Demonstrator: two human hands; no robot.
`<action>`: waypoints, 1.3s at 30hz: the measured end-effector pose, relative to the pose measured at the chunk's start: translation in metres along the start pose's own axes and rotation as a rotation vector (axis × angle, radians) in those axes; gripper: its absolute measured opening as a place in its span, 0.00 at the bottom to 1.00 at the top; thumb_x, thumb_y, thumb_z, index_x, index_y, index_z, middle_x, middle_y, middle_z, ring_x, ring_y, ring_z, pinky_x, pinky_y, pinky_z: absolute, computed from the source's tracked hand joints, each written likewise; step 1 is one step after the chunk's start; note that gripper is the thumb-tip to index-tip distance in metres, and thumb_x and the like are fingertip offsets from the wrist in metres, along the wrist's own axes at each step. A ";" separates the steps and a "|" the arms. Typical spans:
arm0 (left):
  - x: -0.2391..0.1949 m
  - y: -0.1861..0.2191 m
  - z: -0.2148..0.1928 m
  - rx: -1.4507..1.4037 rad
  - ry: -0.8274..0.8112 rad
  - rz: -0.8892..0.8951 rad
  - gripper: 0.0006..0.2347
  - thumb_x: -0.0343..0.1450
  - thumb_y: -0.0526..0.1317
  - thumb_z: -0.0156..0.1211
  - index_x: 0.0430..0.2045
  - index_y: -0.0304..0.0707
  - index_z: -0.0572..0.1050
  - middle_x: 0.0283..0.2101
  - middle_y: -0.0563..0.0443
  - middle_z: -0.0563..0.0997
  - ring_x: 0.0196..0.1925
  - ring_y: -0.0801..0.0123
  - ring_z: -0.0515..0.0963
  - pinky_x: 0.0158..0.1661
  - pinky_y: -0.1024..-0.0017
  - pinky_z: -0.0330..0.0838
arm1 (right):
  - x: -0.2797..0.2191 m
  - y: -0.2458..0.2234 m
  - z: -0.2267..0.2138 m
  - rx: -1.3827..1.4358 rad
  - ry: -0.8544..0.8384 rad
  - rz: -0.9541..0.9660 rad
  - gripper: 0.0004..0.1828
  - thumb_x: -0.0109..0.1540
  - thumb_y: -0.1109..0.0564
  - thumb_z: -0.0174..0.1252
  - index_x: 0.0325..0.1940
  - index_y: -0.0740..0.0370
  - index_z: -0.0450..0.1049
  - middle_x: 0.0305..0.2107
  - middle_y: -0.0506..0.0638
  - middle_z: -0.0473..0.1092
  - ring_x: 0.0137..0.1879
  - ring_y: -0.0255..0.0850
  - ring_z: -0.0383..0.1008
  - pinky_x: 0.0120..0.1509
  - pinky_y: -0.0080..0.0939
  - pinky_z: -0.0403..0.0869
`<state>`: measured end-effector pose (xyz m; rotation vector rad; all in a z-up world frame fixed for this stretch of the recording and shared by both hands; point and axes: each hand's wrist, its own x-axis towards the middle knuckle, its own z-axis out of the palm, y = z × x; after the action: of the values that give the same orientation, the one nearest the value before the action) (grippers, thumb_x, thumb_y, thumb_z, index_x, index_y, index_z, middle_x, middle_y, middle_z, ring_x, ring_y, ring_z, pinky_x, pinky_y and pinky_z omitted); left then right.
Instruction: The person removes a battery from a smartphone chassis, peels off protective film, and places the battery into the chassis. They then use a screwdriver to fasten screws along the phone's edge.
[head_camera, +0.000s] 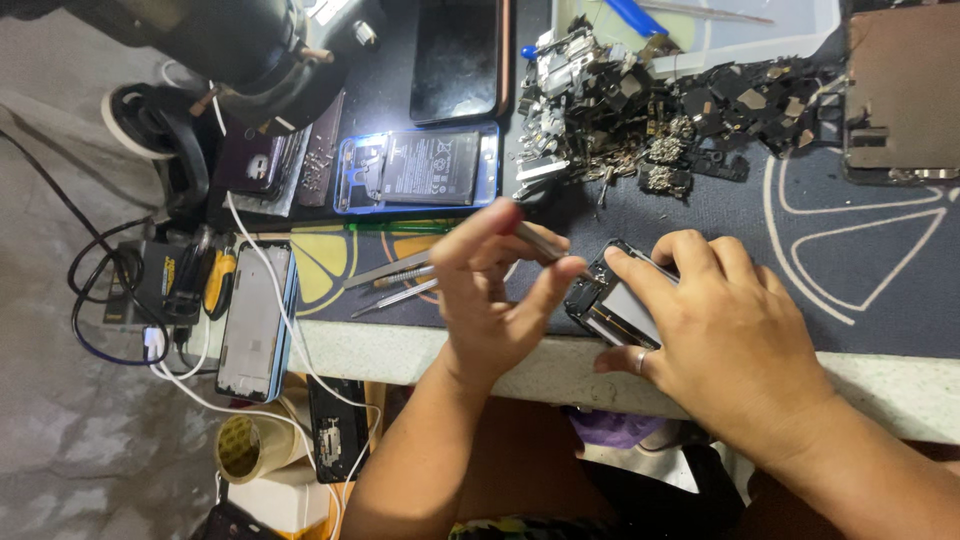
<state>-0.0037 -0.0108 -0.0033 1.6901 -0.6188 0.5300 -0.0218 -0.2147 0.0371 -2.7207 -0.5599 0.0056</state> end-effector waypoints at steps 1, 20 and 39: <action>-0.001 0.002 -0.002 -0.027 0.028 -0.038 0.29 0.76 0.28 0.67 0.67 0.38 0.54 0.44 0.40 0.80 0.44 0.69 0.84 0.48 0.75 0.83 | 0.000 0.001 -0.002 0.062 0.046 -0.014 0.46 0.45 0.31 0.69 0.64 0.50 0.75 0.47 0.50 0.69 0.52 0.49 0.68 0.52 0.49 0.71; 0.000 0.002 -0.009 -0.235 0.184 -0.177 0.26 0.78 0.27 0.65 0.64 0.41 0.52 0.45 0.36 0.81 0.43 0.70 0.83 0.45 0.77 0.80 | 0.006 -0.003 -0.014 0.389 0.354 -0.066 0.06 0.56 0.58 0.68 0.37 0.58 0.83 0.33 0.47 0.73 0.42 0.44 0.72 0.50 0.46 0.69; -0.001 0.004 -0.006 -0.035 0.171 0.070 0.26 0.78 0.23 0.60 0.66 0.40 0.53 0.43 0.36 0.78 0.43 0.62 0.84 0.47 0.70 0.87 | -0.009 -0.007 0.007 -0.084 0.075 -0.122 0.45 0.47 0.34 0.66 0.67 0.44 0.71 0.58 0.57 0.64 0.60 0.56 0.65 0.56 0.59 0.70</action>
<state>-0.0073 -0.0053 0.0002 1.5755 -0.5617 0.7023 -0.0331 -0.2097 0.0329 -2.7490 -0.7183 -0.1537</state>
